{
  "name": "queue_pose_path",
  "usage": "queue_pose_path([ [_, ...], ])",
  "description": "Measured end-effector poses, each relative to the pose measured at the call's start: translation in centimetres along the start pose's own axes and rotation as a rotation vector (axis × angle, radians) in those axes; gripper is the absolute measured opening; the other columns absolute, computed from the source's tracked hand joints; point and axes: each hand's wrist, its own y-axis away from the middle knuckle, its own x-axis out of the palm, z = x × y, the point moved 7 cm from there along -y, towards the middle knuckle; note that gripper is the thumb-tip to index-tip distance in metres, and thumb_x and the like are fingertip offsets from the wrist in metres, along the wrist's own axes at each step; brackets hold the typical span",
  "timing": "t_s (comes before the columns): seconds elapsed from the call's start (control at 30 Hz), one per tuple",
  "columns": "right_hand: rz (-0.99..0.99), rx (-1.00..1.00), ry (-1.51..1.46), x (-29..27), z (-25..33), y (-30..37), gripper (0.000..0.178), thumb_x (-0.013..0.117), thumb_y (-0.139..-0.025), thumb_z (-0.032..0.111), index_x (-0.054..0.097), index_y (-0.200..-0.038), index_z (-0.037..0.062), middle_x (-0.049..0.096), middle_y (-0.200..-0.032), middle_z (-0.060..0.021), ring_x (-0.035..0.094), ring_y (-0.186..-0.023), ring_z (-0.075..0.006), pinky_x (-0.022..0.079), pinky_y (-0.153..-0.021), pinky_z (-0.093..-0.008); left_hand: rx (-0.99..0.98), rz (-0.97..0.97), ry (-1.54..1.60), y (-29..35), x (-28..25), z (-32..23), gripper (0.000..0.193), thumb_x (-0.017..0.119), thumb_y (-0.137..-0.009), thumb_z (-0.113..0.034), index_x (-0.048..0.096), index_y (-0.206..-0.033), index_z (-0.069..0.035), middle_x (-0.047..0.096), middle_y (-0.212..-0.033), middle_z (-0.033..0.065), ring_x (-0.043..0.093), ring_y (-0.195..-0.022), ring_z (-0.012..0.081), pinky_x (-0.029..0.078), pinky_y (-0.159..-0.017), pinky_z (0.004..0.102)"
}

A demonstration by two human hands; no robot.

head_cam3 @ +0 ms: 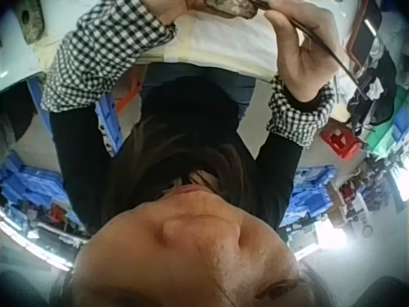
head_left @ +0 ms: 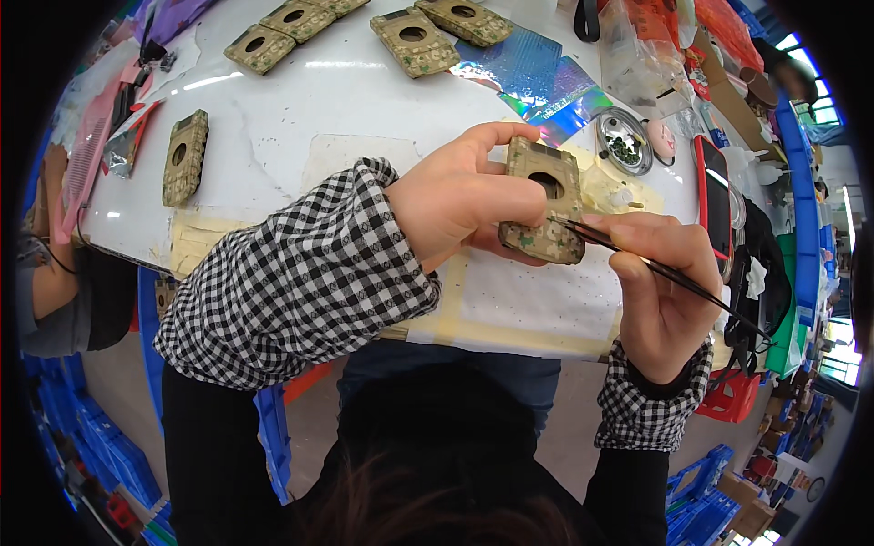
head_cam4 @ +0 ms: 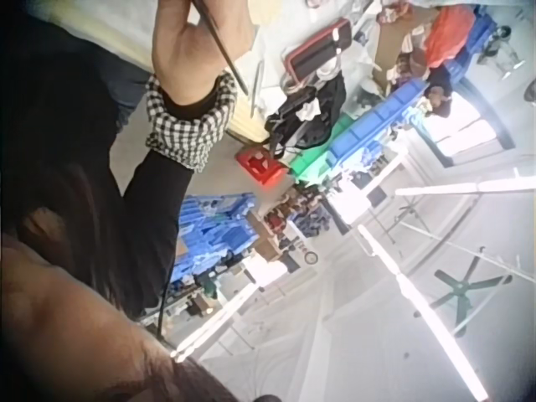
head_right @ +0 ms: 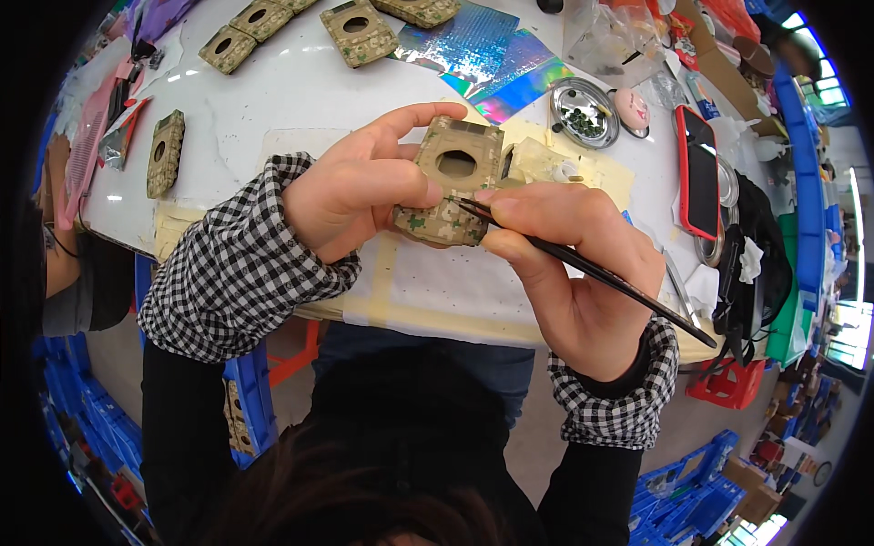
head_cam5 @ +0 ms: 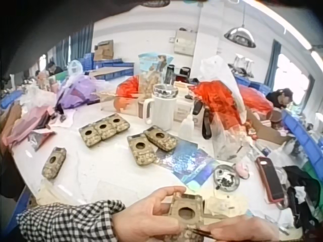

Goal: Assembling and detailing a plastic toy tank model using a brush and tweezers.

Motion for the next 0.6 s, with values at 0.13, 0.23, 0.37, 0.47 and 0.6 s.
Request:
queue_pose_path([
  [0.13, 0.010, -0.002, 0.012, -0.02, -0.03, 0.00, 0.016, 0.069, -0.076, -0.001, 0.060, -0.089, -0.0014, 0.067, -0.089, -0.0153, 0.066, -0.084, -0.0235, 0.051, -0.075, -0.0310, -0.003, -0.005, -0.007, 0.04, 0.03, -0.05, 0.071, 0.056, -0.078, -0.006, 0.022, -0.140, -0.005, 0.053, -0.119, 0.0146, 0.057, -0.104, 0.0220, 0.052, -0.084, 0.0402],
  [0.23, 0.009, -0.003, 0.001, -0.08, -0.01, 0.01, 0.016, 0.069, -0.076, -0.001, 0.060, -0.089, -0.0012, 0.067, -0.089, -0.0154, 0.066, -0.084, -0.0235, 0.051, -0.075, -0.0312, -0.008, 0.005, 0.004, 0.06, 0.13, -0.10, 0.071, 0.056, -0.078, -0.005, 0.022, -0.140, -0.005, 0.053, -0.119, 0.0147, 0.057, -0.104, 0.0221, 0.052, -0.084, 0.0405],
  [0.37, 0.010, -0.004, 0.002, -0.08, -0.05, 0.02, 0.016, 0.069, -0.076, -0.001, 0.060, -0.089, -0.0011, 0.067, -0.089, -0.0154, 0.066, -0.084, -0.0236, 0.051, -0.076, -0.0312, -0.001, 0.007, 0.002, -0.05, 0.05, -0.04, 0.071, 0.056, -0.078, -0.005, 0.022, -0.140, -0.006, 0.052, -0.120, 0.0150, 0.056, -0.105, 0.0226, 0.051, -0.085, 0.0408],
  [0.47, 0.011, 0.002, 0.007, -0.06, -0.06, 0.02, 0.016, 0.070, -0.076, -0.001, 0.060, -0.089, -0.0010, 0.067, -0.089, -0.0153, 0.066, -0.084, -0.0236, 0.050, -0.076, -0.0312, 0.005, 0.009, 0.009, -0.05, 0.03, -0.03, 0.071, 0.056, -0.078, -0.005, 0.022, -0.140, -0.006, 0.052, -0.120, 0.0152, 0.056, -0.106, 0.0229, 0.051, -0.085, 0.0409],
  [0.6, 0.010, 0.003, 0.005, -0.07, -0.08, 0.03, 0.016, 0.069, -0.076, -0.001, 0.060, -0.089, -0.0009, 0.067, -0.090, -0.0152, 0.066, -0.084, -0.0236, 0.050, -0.076, -0.0310, 0.001, 0.013, 0.009, -0.01, 0.11, -0.08, 0.071, 0.056, -0.078, -0.005, 0.021, -0.140, -0.005, 0.052, -0.120, 0.0155, 0.056, -0.107, 0.0230, 0.051, -0.086, 0.0408],
])
